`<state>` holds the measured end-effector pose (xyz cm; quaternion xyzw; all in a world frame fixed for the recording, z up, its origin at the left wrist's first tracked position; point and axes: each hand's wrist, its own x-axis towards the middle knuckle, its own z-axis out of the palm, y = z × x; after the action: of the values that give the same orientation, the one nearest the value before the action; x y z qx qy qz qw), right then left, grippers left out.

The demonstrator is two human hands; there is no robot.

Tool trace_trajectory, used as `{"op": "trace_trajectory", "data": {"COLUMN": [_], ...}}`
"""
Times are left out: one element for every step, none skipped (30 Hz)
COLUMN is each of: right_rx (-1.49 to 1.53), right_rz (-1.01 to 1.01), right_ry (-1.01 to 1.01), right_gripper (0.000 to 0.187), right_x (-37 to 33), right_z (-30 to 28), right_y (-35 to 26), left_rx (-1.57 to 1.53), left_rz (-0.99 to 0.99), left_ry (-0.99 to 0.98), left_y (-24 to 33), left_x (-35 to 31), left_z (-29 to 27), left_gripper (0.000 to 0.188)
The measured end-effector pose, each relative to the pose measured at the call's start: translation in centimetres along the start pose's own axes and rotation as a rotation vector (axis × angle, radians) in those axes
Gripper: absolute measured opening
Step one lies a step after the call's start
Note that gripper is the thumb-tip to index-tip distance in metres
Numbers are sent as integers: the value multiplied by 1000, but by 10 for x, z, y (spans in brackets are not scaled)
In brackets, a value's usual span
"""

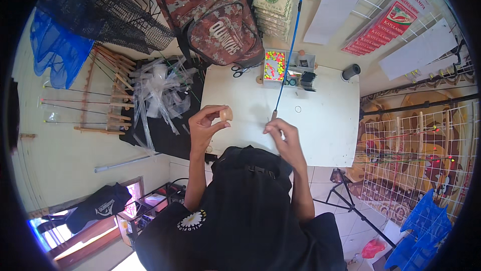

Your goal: Threading fishing line through the guides of a rod and attaching a float.

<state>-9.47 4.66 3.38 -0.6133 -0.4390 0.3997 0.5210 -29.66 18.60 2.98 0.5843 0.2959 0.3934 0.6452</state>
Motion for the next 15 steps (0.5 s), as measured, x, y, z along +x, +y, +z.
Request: {"op": "trace_trajectory", "data": {"right_rx": [-5, -14, 0, 13, -16, -44, -38, -31, 36, 147, 233, 319, 320, 289, 256], "right_rz": [-46, -92, -72, -52, -73, -93, -92, -91, -92, -111, -87, -63, -66, 44, 156], "right_ry": [85, 179, 257, 334, 436, 531, 618, 709, 792, 860, 906, 947, 946, 973, 998], "right_gripper": [18, 20, 20, 21, 22, 22, 23, 23, 25, 26, 26, 27, 27, 23, 23], "right_x": [-2, -5, -7, -9, -11, -12, -13, -15, -15, -17, -19, -21, -24, -26, -27], "right_z": [-7, -17, -24, -33, -44, -54, -64, -74, -84, -92, -100, -106, -114, -118, -121], "right_y": [2, 4, 4, 4, 9, 16, 21, 23, 32, 40, 45, 51, 61, 64, 68], "left_rx": [2, -18, -31, -28, -26, -23, -29, -28, -37, -47, -47, -49, -50, -51, -25], "left_rz": [0, 20, 39, 41, 56, 69, 66, 69, 80, 92, 95, 95, 95, 98, 104], "left_ry": [0, 12, 38, 43, 62, 87, 106, 104, 118, 132, 130, 140, 149, 149, 142], "left_y": [1, 1, 1, 1, 2, 1, 1, 1, 1, 0, 1, 2, 2, 3, 3], "left_x": [-1, 0, -1, -2, -1, -2, -1, 0, -1, -1, 0, -1, -1, -1, -1], "left_z": [-3, -4, -8, -12, -13, -16, -17, -18, -20, -21, -21, -22, -21, -21, -20], "left_gripper": [46, 45, 44, 44, 45, 46, 46, 46, 46, 47, 47, 47, 47, 47, 46]}}
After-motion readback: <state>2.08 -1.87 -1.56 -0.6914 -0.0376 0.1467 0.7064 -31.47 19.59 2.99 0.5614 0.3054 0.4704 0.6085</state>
